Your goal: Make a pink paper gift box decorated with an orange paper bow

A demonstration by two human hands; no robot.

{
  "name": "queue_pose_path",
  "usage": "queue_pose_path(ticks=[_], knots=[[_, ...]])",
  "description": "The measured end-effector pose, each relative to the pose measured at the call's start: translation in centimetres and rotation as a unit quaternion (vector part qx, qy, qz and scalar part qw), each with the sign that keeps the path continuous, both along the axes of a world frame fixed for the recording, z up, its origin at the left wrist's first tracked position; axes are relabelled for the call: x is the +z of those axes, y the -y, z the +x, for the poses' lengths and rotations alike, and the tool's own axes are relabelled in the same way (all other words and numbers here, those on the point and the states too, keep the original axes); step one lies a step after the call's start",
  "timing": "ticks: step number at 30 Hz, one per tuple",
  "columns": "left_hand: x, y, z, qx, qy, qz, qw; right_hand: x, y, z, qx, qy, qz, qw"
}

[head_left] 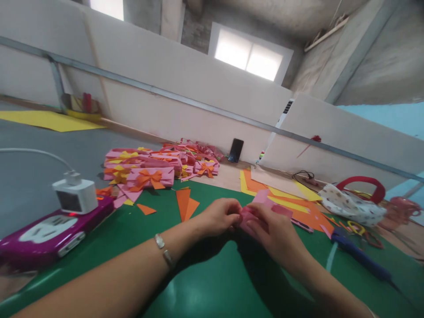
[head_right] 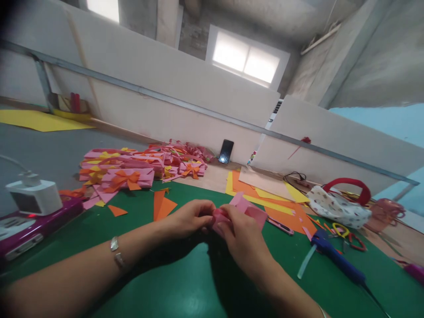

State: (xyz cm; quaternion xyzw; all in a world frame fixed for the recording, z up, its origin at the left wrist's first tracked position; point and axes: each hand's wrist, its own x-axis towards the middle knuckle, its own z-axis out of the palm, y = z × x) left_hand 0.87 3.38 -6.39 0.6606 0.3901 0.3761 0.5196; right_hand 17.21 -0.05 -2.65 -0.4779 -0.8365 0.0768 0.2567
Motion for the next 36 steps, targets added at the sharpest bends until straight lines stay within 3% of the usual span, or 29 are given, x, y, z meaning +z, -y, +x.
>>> queue_pose_path(ticks=[6, 11, 18, 27, 36], knots=[[0.7, 0.9, 0.3, 0.030, 0.090, -0.096, 0.991, -0.1, 0.0, 0.1, -0.014, 0.017, 0.007, 1.000], [0.6, 1.2, 0.6, 0.074, 0.119, -0.132, 0.981, -0.3, -0.2, 0.3, -0.024, 0.030, 0.039, 0.998], [1.0, 2.0, 1.5, 0.134, 0.132, -0.128, 0.974, 0.0, -0.3, 0.3, -0.049, -0.011, 0.092, 0.994], [1.6, 2.4, 2.1, 0.151, 0.233, -0.097, 0.956, 0.0, -0.2, -0.2, -0.055, -0.094, 0.066, 0.992], [1.6, 2.4, 2.3, 0.175, 0.224, -0.102, 0.953, 0.0, -0.2, 0.0, -0.027, -0.165, 0.043, 0.985]])
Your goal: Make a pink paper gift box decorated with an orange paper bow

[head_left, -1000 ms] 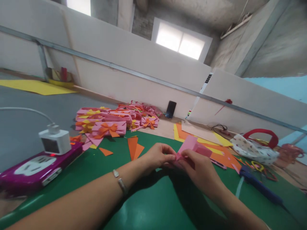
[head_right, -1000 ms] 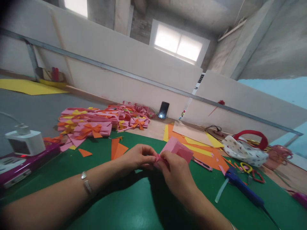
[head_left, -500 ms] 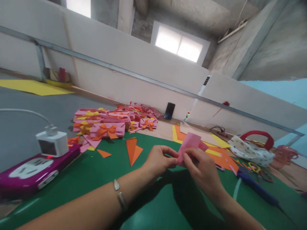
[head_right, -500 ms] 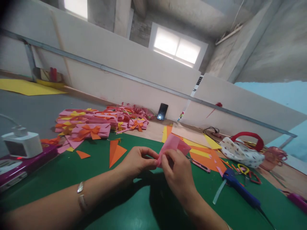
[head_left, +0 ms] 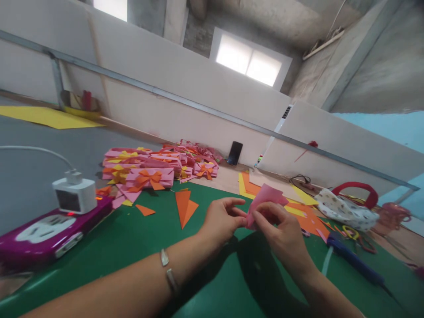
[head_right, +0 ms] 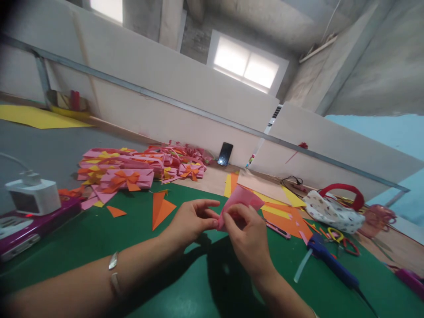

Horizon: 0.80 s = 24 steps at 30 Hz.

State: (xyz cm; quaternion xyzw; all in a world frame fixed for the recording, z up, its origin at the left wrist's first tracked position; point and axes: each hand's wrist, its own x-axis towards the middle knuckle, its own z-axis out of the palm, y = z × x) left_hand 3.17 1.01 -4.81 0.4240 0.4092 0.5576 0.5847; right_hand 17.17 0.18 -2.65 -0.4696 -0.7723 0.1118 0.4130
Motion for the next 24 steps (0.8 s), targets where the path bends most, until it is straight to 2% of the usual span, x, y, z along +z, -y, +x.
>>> queue_pose_path(ticks=[9, 19, 24], knots=[[0.24, 0.37, 0.17, -0.025, -0.012, -0.021, 0.999, 0.04, 0.11, -0.07, -0.013, 0.023, 0.018, 0.999], [0.35, 0.69, 0.16, -0.032, -0.025, -0.012, 0.999, -0.04, 0.23, -0.07, -0.006, -0.054, -0.020, 0.998], [0.33, 0.64, 0.25, -0.029, -0.043, 0.001, 0.999, -0.01, 0.00, -0.07, 0.003, -0.043, -0.037, 0.998]])
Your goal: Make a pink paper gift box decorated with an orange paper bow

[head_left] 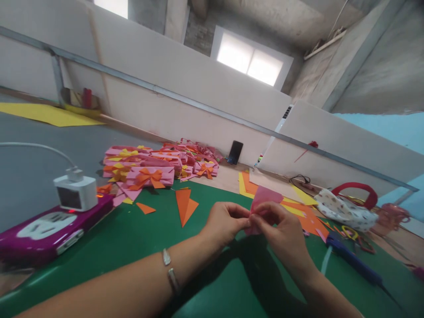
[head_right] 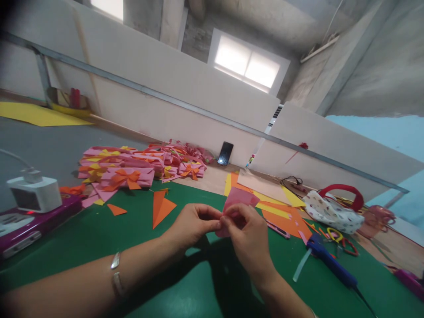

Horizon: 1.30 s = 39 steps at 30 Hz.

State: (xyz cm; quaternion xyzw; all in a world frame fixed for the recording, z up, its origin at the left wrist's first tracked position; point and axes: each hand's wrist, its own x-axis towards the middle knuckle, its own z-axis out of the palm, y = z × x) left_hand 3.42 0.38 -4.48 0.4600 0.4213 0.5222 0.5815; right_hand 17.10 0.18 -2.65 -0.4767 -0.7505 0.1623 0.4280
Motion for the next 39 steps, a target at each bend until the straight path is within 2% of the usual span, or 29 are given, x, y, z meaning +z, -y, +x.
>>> queue_pose_path(ticks=[6, 12, 20, 24, 28, 31, 34, 39], knots=[[0.0, -0.2, -0.3, 0.036, -0.031, 0.007, 0.999, 0.3, 0.0, 0.5, 0.008, 0.081, 0.034, 0.996], [-0.1, -0.6, -0.6, 0.030, -0.043, 0.008, 0.999, 0.9, -0.4, 1.6, 0.039, 0.135, 0.040, 0.989], [-0.7, -0.9, -0.6, 0.019, -0.040, 0.023, 0.999, 0.4, -0.8, 1.6, -0.004, 0.157, 0.113, 0.981], [-0.9, -1.0, -0.7, 0.019, -0.037, 0.030, 0.999, -0.1, -0.6, 1.3, -0.059, 0.222, 0.182, 0.956], [-0.9, -1.1, -0.6, 0.023, -0.037, 0.033, 0.998, 0.0, -0.1, 0.8, -0.131, 0.285, 0.286, 0.905], [-0.8, -1.1, -0.7, 0.022, -0.044, 0.039, 0.998, 0.2, 0.2, 0.4, -0.124, 0.315, 0.333, 0.880], [-0.9, -1.3, -0.7, 0.021, -0.057, 0.047, 0.997, 0.0, 0.2, 0.5, -0.074, 0.336, 0.306, 0.888], [-1.1, -1.4, -0.9, 0.010, -0.111, 0.069, 0.991, -0.4, -0.4, 0.8, -0.013, 0.307, 0.218, 0.926]])
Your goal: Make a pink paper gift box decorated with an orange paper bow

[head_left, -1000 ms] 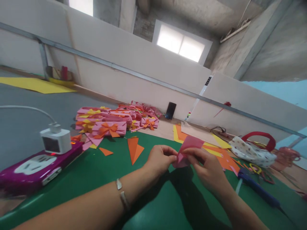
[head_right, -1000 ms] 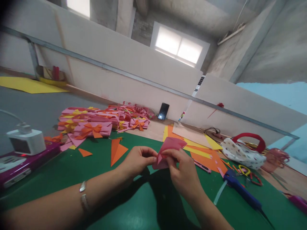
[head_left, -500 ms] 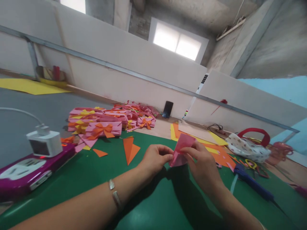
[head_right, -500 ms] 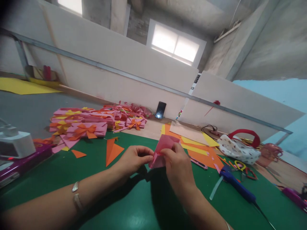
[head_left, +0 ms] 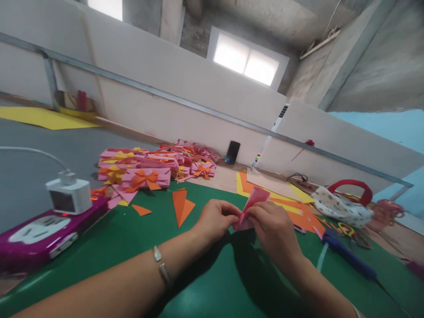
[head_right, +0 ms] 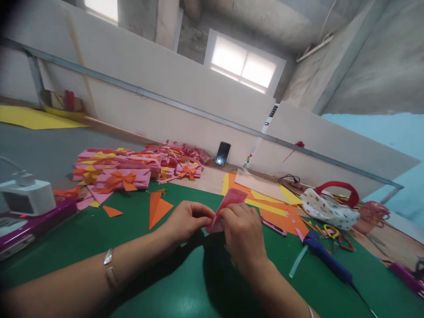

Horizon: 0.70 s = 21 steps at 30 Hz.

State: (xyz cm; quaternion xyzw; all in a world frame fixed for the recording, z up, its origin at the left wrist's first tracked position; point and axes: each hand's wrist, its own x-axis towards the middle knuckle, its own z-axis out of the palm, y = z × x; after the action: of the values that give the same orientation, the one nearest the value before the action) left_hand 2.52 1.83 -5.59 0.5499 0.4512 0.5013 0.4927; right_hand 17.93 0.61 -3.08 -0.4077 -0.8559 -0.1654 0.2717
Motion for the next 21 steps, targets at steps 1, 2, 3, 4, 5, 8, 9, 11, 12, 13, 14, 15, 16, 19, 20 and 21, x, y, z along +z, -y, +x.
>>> queue_pose_path(ticks=[1, 2, 3, 4, 5, 8, 9, 11, 12, 13, 14, 15, 16, 19, 20, 21], knots=[[0.0, 0.0, 0.0, 0.001, -0.015, 0.007, 1.000, -0.1, -0.1, 0.1, 0.002, -0.005, -0.016, 1.000], [0.0, 0.1, 0.0, 0.003, -0.030, 0.014, 0.999, -0.1, -0.2, 0.1, 0.004, -0.008, -0.030, 1.000], [0.1, 0.1, 0.0, 0.005, -0.044, 0.020, 0.999, -0.1, -0.2, 0.1, 0.006, -0.011, -0.040, 0.999], [0.1, 0.2, 0.0, 0.005, -0.056, 0.026, 0.998, -0.1, -0.3, 0.1, 0.007, -0.014, -0.049, 0.999], [0.2, 0.4, 0.0, 0.003, -0.065, 0.030, 0.997, -0.1, -0.3, 0.1, 0.007, -0.018, -0.054, 0.998], [0.4, 0.7, 0.0, -0.012, -0.080, 0.034, 0.996, 0.0, -0.3, 0.2, 0.004, -0.036, -0.059, 0.998], [0.4, 0.7, 0.1, -0.018, -0.087, 0.039, 0.995, 0.1, -0.3, 0.1, 0.005, -0.042, -0.062, 0.997], [0.2, 0.7, 0.2, -0.024, -0.115, 0.061, 0.991, 0.2, -0.2, 0.1, 0.010, -0.055, -0.075, 0.996], [0.1, 0.7, 0.2, -0.022, -0.132, 0.075, 0.988, 0.3, -0.1, 0.1, 0.013, -0.061, -0.085, 0.994], [-0.1, 0.6, 0.3, -0.017, -0.148, 0.088, 0.985, 0.3, 0.0, 0.0, 0.016, -0.065, -0.098, 0.993], [-0.3, 0.5, 0.4, -0.009, -0.161, 0.097, 0.982, 0.2, 0.0, 0.0, 0.020, -0.067, -0.111, 0.991], [-0.5, 0.4, 0.4, -0.002, -0.170, 0.102, 0.980, 0.2, 0.1, 0.0, 0.027, -0.065, -0.121, 0.990], [-0.7, 0.3, 0.5, 0.004, -0.175, 0.105, 0.979, 0.1, 0.2, -0.1, 0.034, -0.059, -0.129, 0.989], [-1.1, 0.2, 0.5, 0.013, -0.191, 0.115, 0.975, 0.0, 0.3, -0.3, 0.038, -0.042, -0.139, 0.989], [-1.1, 0.2, 0.5, 0.014, -0.196, 0.117, 0.974, 0.0, 0.4, -0.4, 0.026, -0.041, -0.139, 0.989], [-1.2, 0.2, 0.5, 0.015, -0.201, 0.120, 0.972, -0.1, 0.4, -0.5, 0.009, -0.041, -0.138, 0.990]])
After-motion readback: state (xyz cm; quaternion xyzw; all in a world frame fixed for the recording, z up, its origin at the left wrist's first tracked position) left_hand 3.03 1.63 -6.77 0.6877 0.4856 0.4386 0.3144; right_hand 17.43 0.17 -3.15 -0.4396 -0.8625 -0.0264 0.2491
